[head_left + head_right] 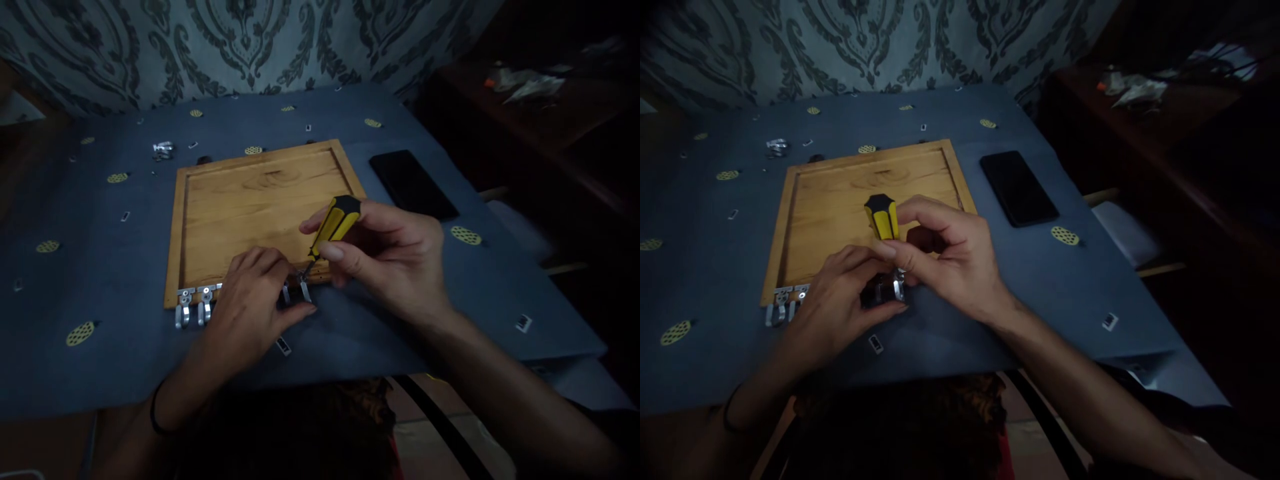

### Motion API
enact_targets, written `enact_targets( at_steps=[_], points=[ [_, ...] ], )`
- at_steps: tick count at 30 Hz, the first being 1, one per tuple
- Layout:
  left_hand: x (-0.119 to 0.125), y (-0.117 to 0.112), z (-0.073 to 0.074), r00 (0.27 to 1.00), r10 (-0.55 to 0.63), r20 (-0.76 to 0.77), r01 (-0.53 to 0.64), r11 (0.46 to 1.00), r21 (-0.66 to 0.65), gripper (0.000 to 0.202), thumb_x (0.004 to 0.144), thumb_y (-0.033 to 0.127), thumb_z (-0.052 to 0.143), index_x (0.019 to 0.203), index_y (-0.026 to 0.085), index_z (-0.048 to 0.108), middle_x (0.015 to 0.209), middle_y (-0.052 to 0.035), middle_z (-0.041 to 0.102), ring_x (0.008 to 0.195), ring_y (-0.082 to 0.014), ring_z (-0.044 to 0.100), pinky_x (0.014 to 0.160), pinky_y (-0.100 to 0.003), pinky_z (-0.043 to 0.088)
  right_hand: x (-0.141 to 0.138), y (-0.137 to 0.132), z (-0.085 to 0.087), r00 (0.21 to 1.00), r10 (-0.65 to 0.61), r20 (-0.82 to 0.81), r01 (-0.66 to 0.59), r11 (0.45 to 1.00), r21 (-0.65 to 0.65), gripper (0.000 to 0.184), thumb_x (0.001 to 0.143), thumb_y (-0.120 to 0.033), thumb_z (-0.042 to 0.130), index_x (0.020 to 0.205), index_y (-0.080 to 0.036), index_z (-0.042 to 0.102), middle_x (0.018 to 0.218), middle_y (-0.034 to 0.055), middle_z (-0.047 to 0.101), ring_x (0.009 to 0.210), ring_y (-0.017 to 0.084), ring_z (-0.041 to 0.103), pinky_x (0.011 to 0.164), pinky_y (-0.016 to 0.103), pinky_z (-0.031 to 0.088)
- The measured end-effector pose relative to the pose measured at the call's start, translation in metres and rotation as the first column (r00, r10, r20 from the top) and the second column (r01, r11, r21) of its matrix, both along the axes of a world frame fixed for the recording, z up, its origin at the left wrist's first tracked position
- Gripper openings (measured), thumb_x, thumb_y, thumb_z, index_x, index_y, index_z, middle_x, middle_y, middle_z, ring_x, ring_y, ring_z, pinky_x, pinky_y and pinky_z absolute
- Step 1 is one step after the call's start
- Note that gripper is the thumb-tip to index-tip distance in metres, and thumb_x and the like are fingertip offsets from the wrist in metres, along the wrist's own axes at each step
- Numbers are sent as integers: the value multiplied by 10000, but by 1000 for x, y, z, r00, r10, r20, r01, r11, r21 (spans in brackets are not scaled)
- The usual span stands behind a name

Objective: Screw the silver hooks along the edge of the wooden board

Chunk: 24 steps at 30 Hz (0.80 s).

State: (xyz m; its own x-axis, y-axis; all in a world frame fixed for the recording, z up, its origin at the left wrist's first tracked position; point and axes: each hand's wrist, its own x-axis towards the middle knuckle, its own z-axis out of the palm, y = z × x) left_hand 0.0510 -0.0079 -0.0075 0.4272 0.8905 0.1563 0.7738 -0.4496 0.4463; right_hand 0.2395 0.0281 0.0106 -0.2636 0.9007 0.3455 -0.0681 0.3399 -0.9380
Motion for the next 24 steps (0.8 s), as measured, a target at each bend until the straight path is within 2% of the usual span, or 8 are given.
enact_targets(
  at_steps=[3, 6, 8, 11, 14, 17, 21, 24],
  points=[
    [0, 1, -1, 1000, 0, -3, 0, 1000, -9, 360, 809, 359, 891, 1072, 167, 736, 1123, -86, 737, 1099, -332, 653, 982, -529, 530, -3, 3, 6, 999, 1, 42, 0, 1000, -26, 292, 816, -407, 861, 831, -198, 658, 827, -22, 694, 497, 44, 539, 418, 203, 459],
    [0, 2, -1, 1000, -8, -4, 8, 1000, 21, 412, 796, 338, 898, 1129, 165, 727, 1161, -93, 742, 1116, -342, 663, 976, -533, 543, -6, 7, 15, 995, 95, 39, -91, 992, -87, 338, 797, -355, 881, 804, -208, 576, 781, -41, 644, 555, 59, 562, 457, 196, 490],
    [0, 2, -1, 1000, -6, -12, 7, 999, 44, 441, 797, 334, 894, 1167, 171, 718, 1180, -94, 742, 1122, -351, 666, 957, -538, 552, -5, 10, 21, 984, 177, 33, -173, 980, -101, 310, 799, -298, 880, 900, -207, 601, 758, -64, 610, 584, 63, 585, 494, 188, 512],
    [1, 1, 0, 1000, 1, -31, 0, 1000, 29, 377, 809, 341, 880, 1115, 180, 729, 1142, -91, 742, 1107, -356, 663, 953, -543, 549, -2, 15, 29, 951, 298, 77, -291, 952, -96, 284, 906, -248, 774, 1154, -197, 646, 767, -80, 594, 574, 51, 603, 516, 174, 520],
    [1, 2, 1, 999, -1, -34, 1, 1000, -2, 346, 816, 345, 877, 1076, 171, 730, 1094, -87, 737, 1071, -339, 655, 982, -540, 532, 0, 20, 30, 917, 391, 82, -383, 919, -99, 170, 952, -282, 726, 1063, -165, 676, 813, -61, 621, 556, 38, 626, 506, 166, 509],
    [1, 2, 1, 1000, -6, -26, 6, 1000, 7, 346, 813, 346, 882, 1065, 170, 722, 1087, -79, 732, 1064, -326, 649, 976, -523, 528, -1, 25, 25, 930, 367, 17, -365, 928, -82, 245, 888, -339, 804, 888, -148, 650, 840, -45, 635, 519, 23, 585, 450, 164, 463],
    [0, 1, 1, 1000, 5, -27, -4, 1000, 18, 307, 816, 341, 882, 1013, 175, 716, 1069, -67, 729, 1062, -317, 648, 962, -505, 523, -5, 25, 15, 968, 247, -44, -249, 966, -64, 305, 841, -366, 848, 829, -169, 615, 802, -52, 647, 478, 13, 520, 399, 155, 412],
    [-1, 2, 1, 1000, -1, -20, 1, 1000, 23, 331, 812, 347, 888, 1027, 166, 714, 1047, -64, 728, 1042, -314, 649, 944, -500, 521, -4, 24, 12, 975, 213, -63, -217, 974, -64, 327, 827, -380, 857, 819, -192, 590, 708, -82, 609, 471, 31, 546, 418, 154, 455]
  ],
)
